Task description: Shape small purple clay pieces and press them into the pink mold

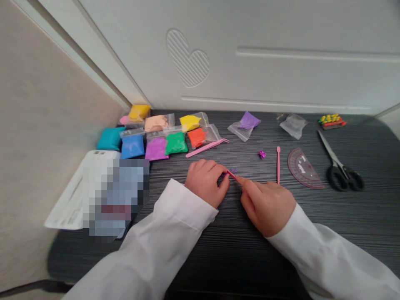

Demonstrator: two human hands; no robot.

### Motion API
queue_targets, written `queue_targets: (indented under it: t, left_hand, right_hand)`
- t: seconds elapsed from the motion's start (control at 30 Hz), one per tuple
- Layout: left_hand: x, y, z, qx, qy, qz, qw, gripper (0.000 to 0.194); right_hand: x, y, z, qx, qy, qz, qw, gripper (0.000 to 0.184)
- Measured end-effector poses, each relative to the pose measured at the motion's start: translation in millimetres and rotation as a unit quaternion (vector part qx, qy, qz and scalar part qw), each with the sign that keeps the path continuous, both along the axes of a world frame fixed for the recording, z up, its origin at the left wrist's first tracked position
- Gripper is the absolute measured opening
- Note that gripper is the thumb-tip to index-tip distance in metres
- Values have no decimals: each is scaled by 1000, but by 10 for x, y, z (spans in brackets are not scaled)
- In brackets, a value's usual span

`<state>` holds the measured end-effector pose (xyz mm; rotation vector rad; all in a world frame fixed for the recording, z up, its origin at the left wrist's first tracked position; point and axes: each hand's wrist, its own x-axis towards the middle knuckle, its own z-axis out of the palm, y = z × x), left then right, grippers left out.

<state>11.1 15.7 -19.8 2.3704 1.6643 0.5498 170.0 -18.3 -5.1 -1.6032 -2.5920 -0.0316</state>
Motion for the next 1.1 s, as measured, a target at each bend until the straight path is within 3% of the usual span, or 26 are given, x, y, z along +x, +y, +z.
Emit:
queue_targets:
  t: [0.57,0.77,1.1]
  left_hand:
    - [7,3,11,-1,-1,2,1000,18]
    - [10,3,20,-3,0,2,1000,18]
    - [2,0,15,-3,-3,2,1000,18]
  right_hand:
    - [-30,23,25,-6,-9,-11,1000,32]
    - [-43,33,77,-38,-22,-9,999,33]
    - [-31,37,66,-22,-21,-7,999,32]
